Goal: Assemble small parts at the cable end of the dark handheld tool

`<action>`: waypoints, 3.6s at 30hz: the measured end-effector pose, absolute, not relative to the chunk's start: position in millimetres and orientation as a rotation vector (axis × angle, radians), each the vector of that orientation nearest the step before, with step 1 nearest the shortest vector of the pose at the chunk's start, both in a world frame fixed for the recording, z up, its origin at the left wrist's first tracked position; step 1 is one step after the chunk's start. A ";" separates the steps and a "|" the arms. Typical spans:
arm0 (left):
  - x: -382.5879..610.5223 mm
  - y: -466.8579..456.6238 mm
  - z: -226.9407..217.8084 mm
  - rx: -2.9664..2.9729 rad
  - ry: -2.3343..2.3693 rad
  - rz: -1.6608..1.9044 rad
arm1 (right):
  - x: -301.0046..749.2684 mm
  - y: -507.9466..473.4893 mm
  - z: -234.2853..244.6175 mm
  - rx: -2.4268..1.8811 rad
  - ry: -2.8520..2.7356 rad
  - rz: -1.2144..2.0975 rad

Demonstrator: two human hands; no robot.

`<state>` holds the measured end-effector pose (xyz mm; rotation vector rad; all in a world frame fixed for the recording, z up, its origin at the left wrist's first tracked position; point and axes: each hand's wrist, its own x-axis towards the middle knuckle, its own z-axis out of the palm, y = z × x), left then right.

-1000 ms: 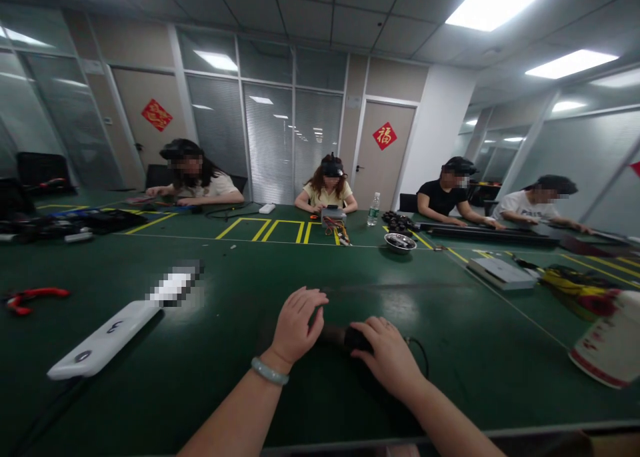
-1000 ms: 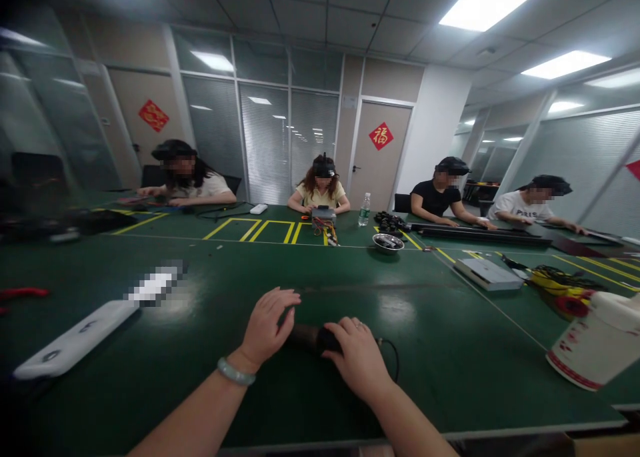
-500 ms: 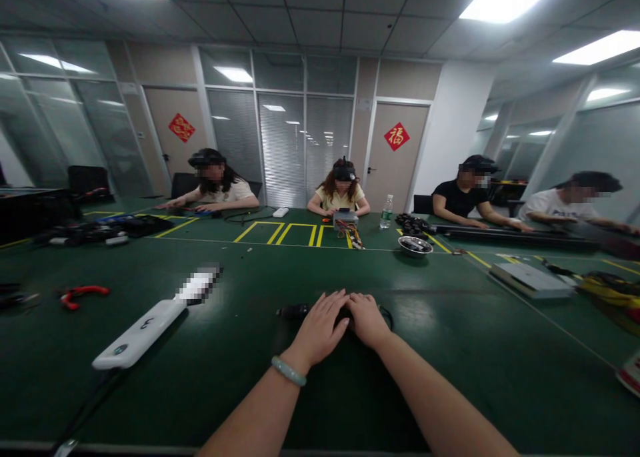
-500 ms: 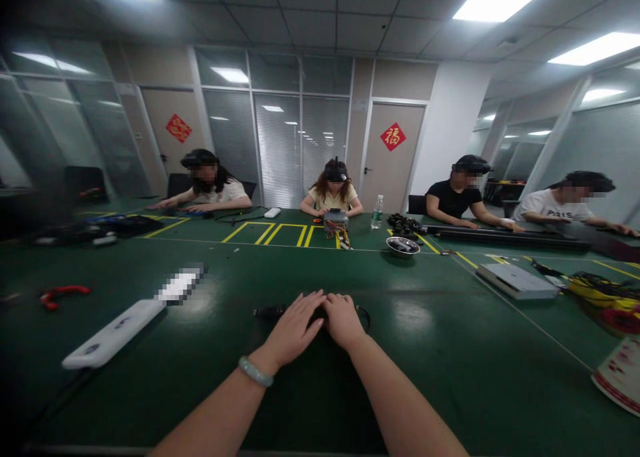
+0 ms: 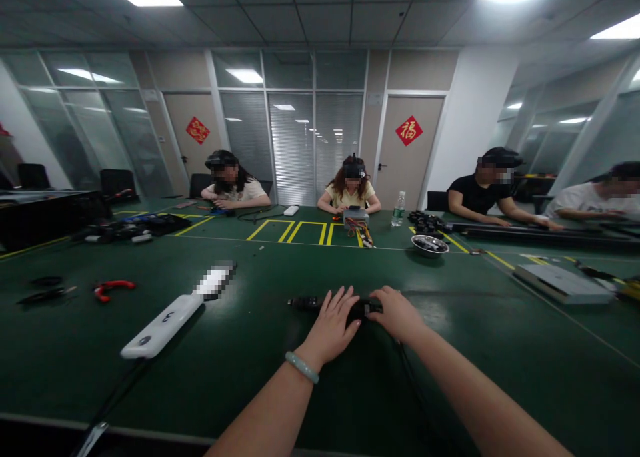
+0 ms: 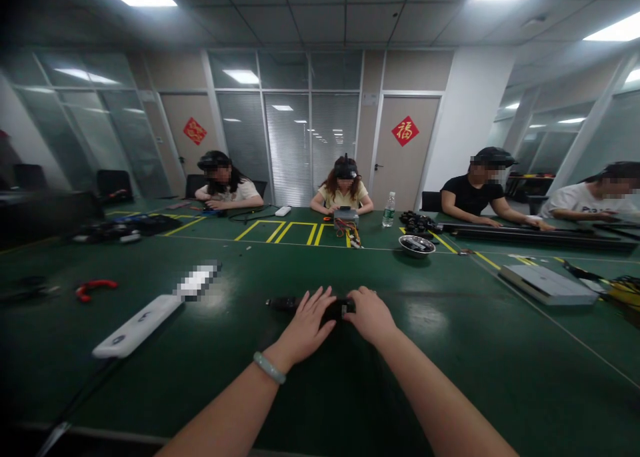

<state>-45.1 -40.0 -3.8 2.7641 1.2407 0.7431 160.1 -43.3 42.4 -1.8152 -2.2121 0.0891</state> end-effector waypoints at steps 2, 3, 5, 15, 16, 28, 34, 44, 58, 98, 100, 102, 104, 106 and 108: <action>-38.8 -40.0 -1.9 2.794 1.214 0.777 | 180.7 -52.3 50.0 -1.950 -2.224 0.171; -34.7 -39.5 -0.8 2.802 1.203 0.804 | 189.5 -56.5 51.8 -2.026 -2.250 0.246; -25.6 -37.4 1.4 2.812 1.173 0.851 | 202.2 -62.7 51.3 -2.093 -2.325 0.398; -17.5 -22.1 2.6 2.705 1.155 0.885 | 200.0 -44.3 29.7 -1.977 -2.220 0.649; -18.6 -21.1 2.6 2.697 1.153 0.886 | 199.1 -41.1 29.3 -1.956 -2.215 0.659; -3.6 -4.4 12.4 2.812 1.108 0.798 | 198.8 -13.4 17.2 -1.866 -2.124 0.809; 3.4 8.6 0.7 2.793 1.153 0.668 | 200.2 -17.3 5.2 -1.841 -2.080 0.685; -7.8 8.4 9.1 2.735 1.112 0.637 | 197.6 -20.5 2.0 -1.808 -1.952 0.822; -1.4 -0.7 3.7 2.815 1.088 0.626 | 194.9 -21.8 -1.7 -1.860 -1.886 0.824; -2.2 5.7 -0.5 2.760 1.145 0.681 | 194.1 -18.3 -5.2 -1.752 -1.883 0.757; -2.9 6.2 -0.8 2.764 1.122 0.677 | 195.2 -18.1 -5.6 -1.769 -1.871 0.732; -3.4 7.0 -1.6 2.763 1.101 0.681 | 196.8 -17.9 -5.6 -1.803 -1.855 0.696; -3.6 7.5 -2.6 2.754 1.092 0.699 | 198.6 -17.8 -4.6 -1.829 -1.845 0.660; -3.7 7.4 -3.2 2.739 1.097 0.724 | 200.2 -17.9 -2.8 -1.834 -1.839 0.635; -3.8 7.0 -3.4 2.728 1.117 0.737 | 200.9 -18.4 -0.5 -1.827 -1.831 0.616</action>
